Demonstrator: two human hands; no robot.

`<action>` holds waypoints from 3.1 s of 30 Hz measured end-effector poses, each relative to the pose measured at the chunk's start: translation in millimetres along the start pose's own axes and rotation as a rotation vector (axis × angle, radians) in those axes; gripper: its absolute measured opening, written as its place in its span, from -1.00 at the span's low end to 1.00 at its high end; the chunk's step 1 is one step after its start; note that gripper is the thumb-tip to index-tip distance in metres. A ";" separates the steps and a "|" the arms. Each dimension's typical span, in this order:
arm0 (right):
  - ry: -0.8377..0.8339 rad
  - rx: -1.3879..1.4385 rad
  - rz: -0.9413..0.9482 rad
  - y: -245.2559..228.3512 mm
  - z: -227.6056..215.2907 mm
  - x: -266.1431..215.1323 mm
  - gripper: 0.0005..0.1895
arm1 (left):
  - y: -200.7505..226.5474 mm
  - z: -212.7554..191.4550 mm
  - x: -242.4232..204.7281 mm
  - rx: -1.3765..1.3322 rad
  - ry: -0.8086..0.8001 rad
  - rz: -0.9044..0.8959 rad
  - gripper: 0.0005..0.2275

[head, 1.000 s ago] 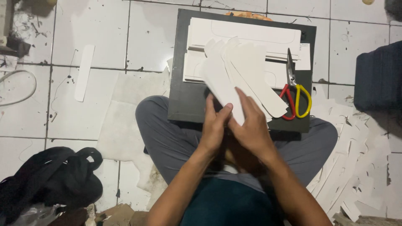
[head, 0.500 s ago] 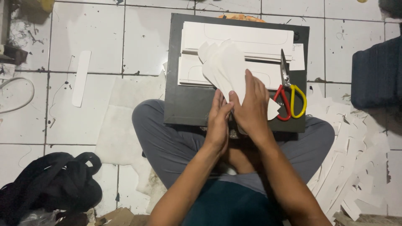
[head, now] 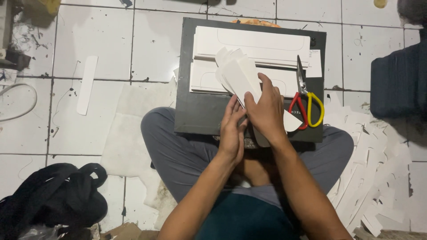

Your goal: Organizing and aligning a stack of paper templates on a flat surface

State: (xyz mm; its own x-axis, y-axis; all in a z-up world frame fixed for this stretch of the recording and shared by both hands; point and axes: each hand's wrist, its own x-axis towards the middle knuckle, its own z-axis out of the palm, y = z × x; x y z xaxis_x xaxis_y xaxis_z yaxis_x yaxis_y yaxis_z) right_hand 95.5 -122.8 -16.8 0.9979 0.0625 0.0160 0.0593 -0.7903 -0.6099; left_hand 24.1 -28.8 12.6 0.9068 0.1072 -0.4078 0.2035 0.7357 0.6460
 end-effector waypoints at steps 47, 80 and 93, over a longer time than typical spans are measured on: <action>0.279 -0.372 -0.547 35.4 -18.1 -58.3 -0.57 | 60.3 -121.4 23.8 1.346 0.005 0.924 -0.59; 0.331 -0.077 -0.539 53.7 16.2 -63.8 -0.54 | 60.1 -125.3 23.0 1.558 -0.074 1.133 -0.40; 0.312 0.259 -0.339 32.9 15.2 -70.4 -0.43 | 40.2 -123.0 24.4 1.137 0.094 1.020 -0.46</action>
State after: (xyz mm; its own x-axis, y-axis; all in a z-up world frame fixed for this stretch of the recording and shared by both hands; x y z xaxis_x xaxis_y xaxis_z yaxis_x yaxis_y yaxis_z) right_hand 26.8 -143.9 -50.1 0.8862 0.0734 0.4575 0.4115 -0.5783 -0.7044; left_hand 9.0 85.6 -50.7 0.8139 0.3069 0.4933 -0.2666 -0.5571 0.7865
